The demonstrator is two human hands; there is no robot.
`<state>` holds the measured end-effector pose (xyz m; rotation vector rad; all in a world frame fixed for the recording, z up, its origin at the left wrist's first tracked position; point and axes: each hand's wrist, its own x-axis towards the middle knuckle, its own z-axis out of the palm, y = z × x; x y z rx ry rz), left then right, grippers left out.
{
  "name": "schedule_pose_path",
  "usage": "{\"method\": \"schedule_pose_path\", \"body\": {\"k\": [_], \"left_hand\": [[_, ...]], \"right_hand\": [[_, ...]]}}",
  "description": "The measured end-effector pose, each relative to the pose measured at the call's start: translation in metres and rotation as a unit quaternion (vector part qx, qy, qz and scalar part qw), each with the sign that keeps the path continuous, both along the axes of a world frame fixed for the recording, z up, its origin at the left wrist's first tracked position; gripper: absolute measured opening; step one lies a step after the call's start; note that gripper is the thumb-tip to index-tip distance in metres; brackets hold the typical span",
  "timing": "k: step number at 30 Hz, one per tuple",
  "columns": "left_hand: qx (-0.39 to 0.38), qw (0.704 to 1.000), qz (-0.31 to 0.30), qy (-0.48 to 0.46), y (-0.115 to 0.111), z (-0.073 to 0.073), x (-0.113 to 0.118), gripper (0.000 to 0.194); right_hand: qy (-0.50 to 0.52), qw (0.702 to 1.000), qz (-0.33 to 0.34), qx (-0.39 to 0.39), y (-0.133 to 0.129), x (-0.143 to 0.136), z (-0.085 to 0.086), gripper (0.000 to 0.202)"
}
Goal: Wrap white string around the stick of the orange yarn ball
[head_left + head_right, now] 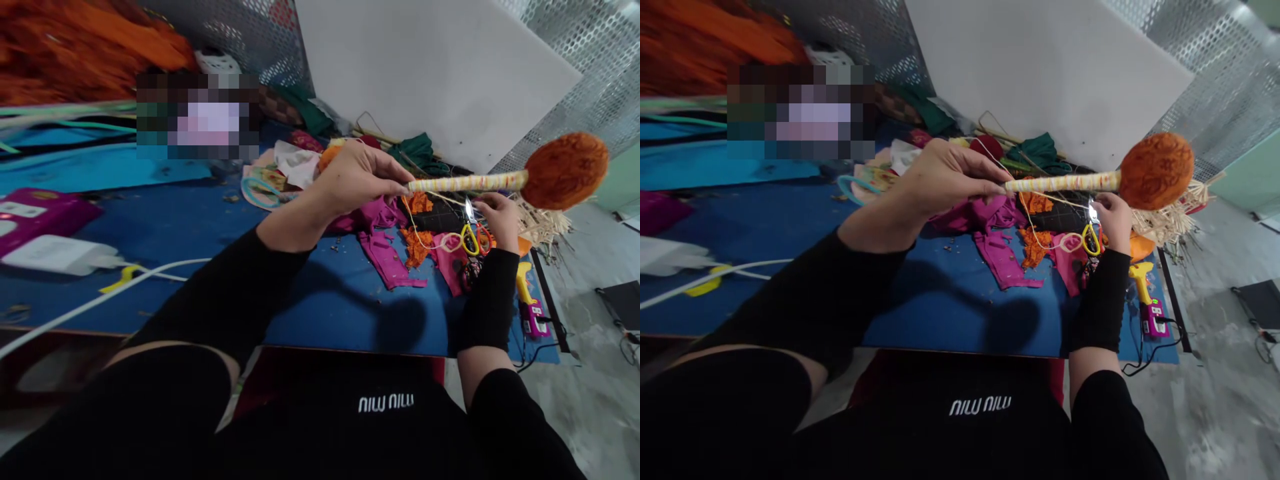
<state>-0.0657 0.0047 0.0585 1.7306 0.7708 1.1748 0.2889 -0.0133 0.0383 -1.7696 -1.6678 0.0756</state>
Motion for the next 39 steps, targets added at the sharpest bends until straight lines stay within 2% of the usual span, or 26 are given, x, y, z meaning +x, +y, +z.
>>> {"method": "schedule_pose_path", "body": {"k": [2, 3, 5, 8, 11, 13, 16, 19, 21, 23, 28, 30, 32, 35, 39], "left_hand": [[-0.024, 0.999, 0.007, -0.048, -0.002, 0.0, 0.005, 0.012], [-0.032, 0.998, 0.009, -0.062, -0.002, -0.001, 0.007, 0.013], [-0.038, 0.997, 0.011, -0.071, -0.001, -0.003, 0.01, 0.013], [-0.045, 0.997, 0.009, -0.069, 0.001, -0.006, 0.013, 0.011], [-0.048, 0.996, 0.003, -0.074, 0.002, -0.008, 0.016, 0.011], [-0.051, 0.995, -0.008, -0.087, 0.003, -0.008, 0.018, 0.013], [-0.054, 0.992, -0.02, -0.111, 0.005, -0.006, 0.019, 0.017], [-0.06, 0.99, -0.012, -0.123, 0.006, -0.004, 0.019, 0.022], [-0.068, 0.99, -0.002, -0.127, 0.005, -0.001, 0.019, 0.025], [-0.078, 0.988, 0.006, -0.132, 0.004, 0.001, 0.019, 0.027], [-0.102, 0.985, 0.012, -0.137, 0.003, -0.002, 0.026, 0.023], [-0.108, 0.984, 0.015, -0.142, 0.004, -0.007, 0.029, 0.021], [-0.109, 0.984, 0.019, -0.14, 0.006, -0.011, 0.032, 0.019], [-0.093, 0.989, 0.028, -0.112, 0.008, -0.018, 0.036, 0.014], [-0.059, 0.992, 0.059, -0.092, 0.011, -0.026, 0.041, 0.021]], "right_hand": [[-0.04, 0.999, -0.017, 0.032, 0.003, -0.022, 0.002, 0.018], [-0.038, 0.998, 0.002, 0.055, 0.004, -0.036, 0.002, 0.019], [0.031, 0.99, 0.101, 0.095, 0.004, -0.069, 0.0, 0.027], [0.177, 0.941, 0.278, 0.078, 0.003, -0.117, -0.01, 0.04], [0.27, 0.891, 0.362, 0.042, 0.0, -0.146, -0.021, 0.05], [0.309, 0.88, 0.36, 0.025, -0.003, -0.151, -0.024, 0.051], [0.308, 0.895, 0.323, 0.005, -0.008, -0.148, -0.019, 0.043], [0.29, 0.912, 0.284, 0.058, -0.009, -0.145, -0.015, 0.042], [0.309, 0.909, 0.258, 0.113, -0.007, -0.148, -0.017, 0.044], [0.356, 0.893, 0.228, 0.154, -0.004, -0.154, -0.022, 0.042], [0.541, 0.798, 0.16, 0.212, -0.005, -0.166, -0.028, 0.029], [0.561, 0.787, 0.163, 0.198, -0.008, -0.164, -0.027, 0.026], [0.553, 0.794, 0.187, 0.168, -0.011, -0.161, -0.024, 0.029], [0.534, 0.806, 0.216, 0.136, -0.01, -0.158, -0.022, 0.044], [0.548, 0.795, 0.231, 0.118, -0.004, -0.157, -0.023, 0.059]]}}
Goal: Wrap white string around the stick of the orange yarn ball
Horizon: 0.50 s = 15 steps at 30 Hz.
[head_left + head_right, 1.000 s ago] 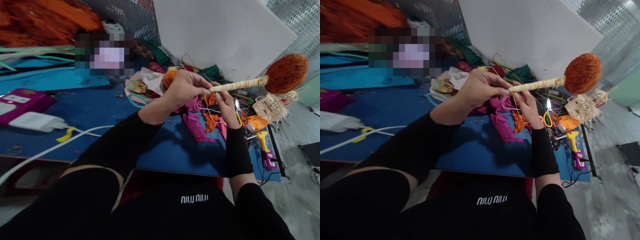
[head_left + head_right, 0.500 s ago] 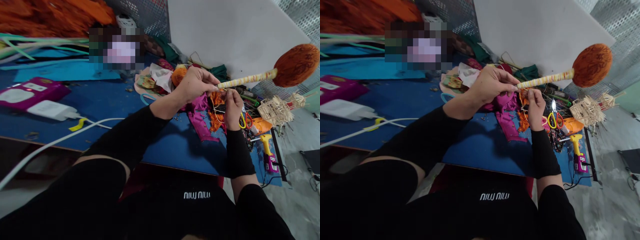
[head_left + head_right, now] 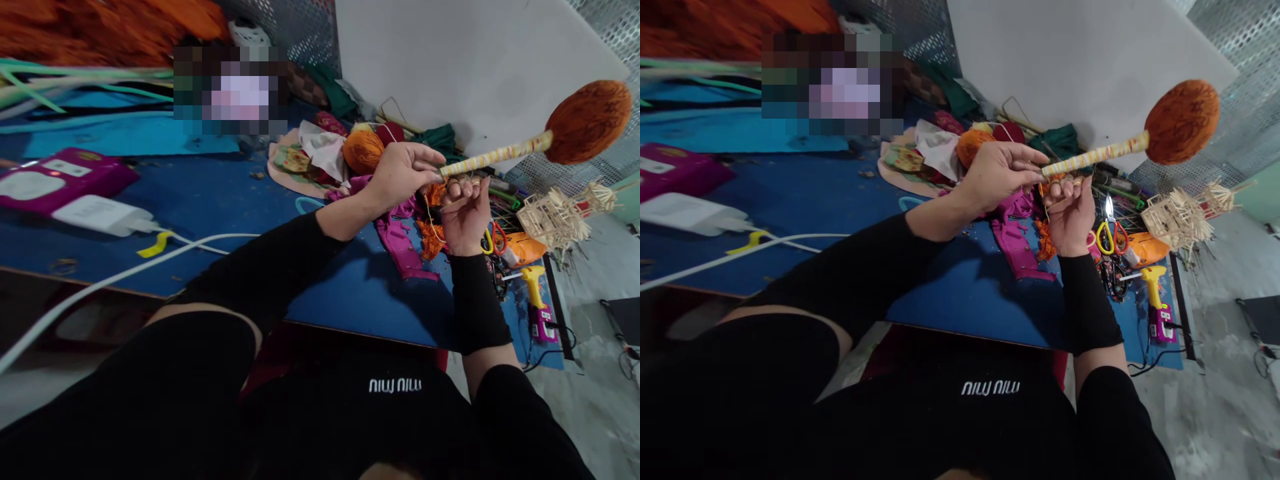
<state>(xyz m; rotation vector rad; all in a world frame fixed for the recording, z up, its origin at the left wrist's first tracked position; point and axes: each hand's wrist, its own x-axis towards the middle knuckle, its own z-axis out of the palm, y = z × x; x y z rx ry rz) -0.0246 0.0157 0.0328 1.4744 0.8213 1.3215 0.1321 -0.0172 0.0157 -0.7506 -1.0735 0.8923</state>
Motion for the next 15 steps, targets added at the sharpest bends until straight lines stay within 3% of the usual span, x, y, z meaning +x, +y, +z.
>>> {"method": "schedule_pose_path", "body": {"k": [4, 9, 15], "left_hand": [[0.015, 0.999, 0.029, -0.008, 0.0, -0.006, 0.007, 0.023], [0.109, 0.991, 0.067, 0.037, -0.004, -0.011, 0.01, 0.023], [0.16, 0.978, 0.084, 0.105, -0.012, -0.015, 0.01, 0.037]], "right_hand": [[-0.016, 0.999, 0.006, -0.027, 0.004, 0.005, -0.002, 0.065], [-0.029, 0.996, -0.039, -0.081, 0.009, 0.008, -0.006, 0.064], [-0.052, 0.994, -0.071, -0.072, 0.006, -0.002, -0.005, 0.056]]}}
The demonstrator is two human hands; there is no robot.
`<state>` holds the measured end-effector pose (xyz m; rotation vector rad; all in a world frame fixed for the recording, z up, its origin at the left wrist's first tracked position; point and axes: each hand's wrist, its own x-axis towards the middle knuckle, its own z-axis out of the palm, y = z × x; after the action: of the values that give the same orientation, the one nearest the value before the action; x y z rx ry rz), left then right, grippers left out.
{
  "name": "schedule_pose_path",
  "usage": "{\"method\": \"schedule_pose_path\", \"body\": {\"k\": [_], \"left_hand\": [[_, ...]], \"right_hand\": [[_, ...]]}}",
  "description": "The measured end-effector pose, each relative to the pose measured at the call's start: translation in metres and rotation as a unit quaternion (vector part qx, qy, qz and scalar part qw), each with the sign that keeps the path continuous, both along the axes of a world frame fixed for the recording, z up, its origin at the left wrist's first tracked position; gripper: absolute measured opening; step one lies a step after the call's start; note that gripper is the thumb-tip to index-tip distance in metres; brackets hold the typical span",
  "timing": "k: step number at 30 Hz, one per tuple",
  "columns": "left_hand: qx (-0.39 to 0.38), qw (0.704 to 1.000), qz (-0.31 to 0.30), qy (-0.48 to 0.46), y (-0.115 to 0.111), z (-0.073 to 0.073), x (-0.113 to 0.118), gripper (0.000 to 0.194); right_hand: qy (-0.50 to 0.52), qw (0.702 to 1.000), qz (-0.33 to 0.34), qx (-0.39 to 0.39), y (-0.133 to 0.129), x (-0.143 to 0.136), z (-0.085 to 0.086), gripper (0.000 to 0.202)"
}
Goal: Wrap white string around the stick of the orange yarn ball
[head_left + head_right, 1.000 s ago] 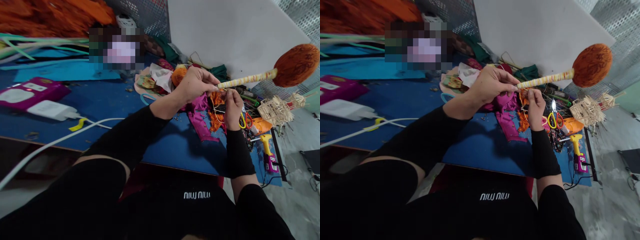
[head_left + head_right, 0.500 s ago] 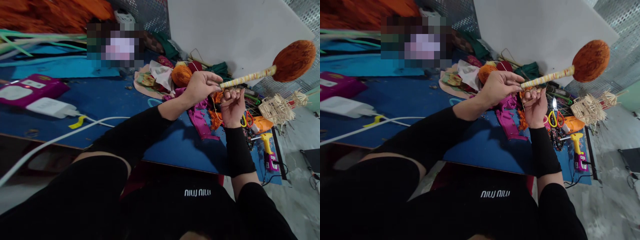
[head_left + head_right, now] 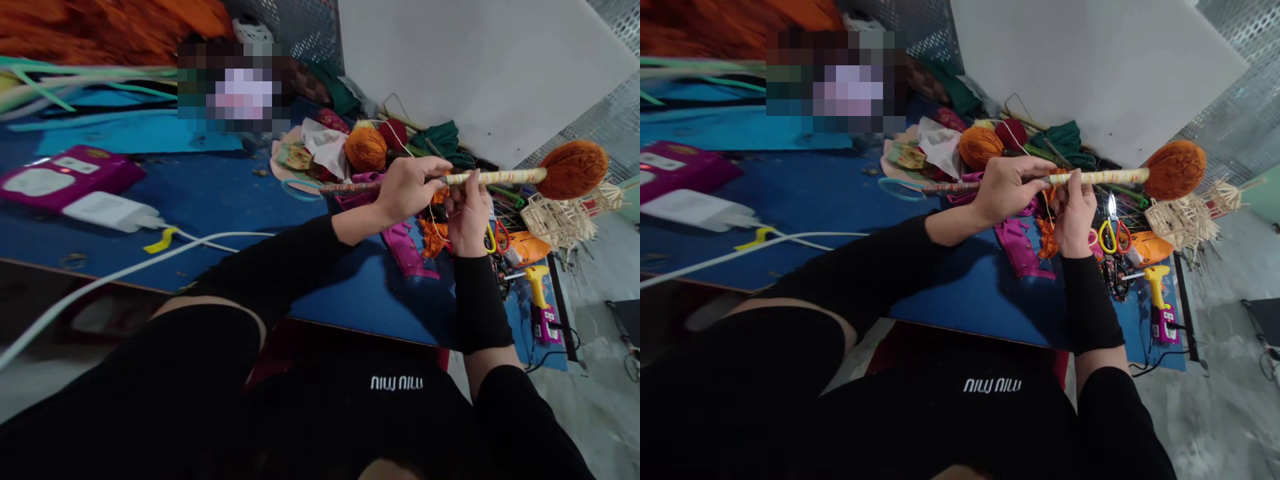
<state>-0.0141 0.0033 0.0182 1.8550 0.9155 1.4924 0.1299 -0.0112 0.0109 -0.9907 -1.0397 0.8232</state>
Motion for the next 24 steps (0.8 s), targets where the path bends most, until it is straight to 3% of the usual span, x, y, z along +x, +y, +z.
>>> {"method": "schedule_pose_path", "body": {"k": [3, 7, 11, 15, 21, 24], "left_hand": [[-0.011, 1.0, -0.023, -0.007, -0.002, 0.0, 0.002, 0.037], [-0.053, 0.993, -0.097, -0.045, 0.003, 0.001, 0.0, 0.034], [-0.094, 0.983, -0.156, -0.013, 0.011, 0.003, -0.009, 0.027], [-0.081, 0.984, -0.145, 0.057, 0.014, 0.005, -0.017, 0.011], [-0.025, 0.992, -0.102, 0.067, 0.009, 0.005, -0.014, 0.017], [-0.033, 0.996, -0.072, 0.05, 0.007, 0.005, -0.012, 0.019]], "right_hand": [[0.005, 0.999, -0.032, 0.034, -0.004, -0.006, 0.003, 0.055], [0.001, 0.997, -0.053, 0.065, -0.01, -0.011, 0.009, 0.053], [-0.002, 0.995, -0.052, 0.081, -0.011, -0.01, 0.009, 0.051], [-0.014, 0.995, -0.05, 0.08, -0.005, -0.001, 0.001, 0.047], [-0.013, 0.996, -0.011, 0.082, 0.006, 0.008, -0.012, 0.051], [0.02, 0.997, -0.012, 0.078, 0.007, 0.006, -0.012, 0.055]]}}
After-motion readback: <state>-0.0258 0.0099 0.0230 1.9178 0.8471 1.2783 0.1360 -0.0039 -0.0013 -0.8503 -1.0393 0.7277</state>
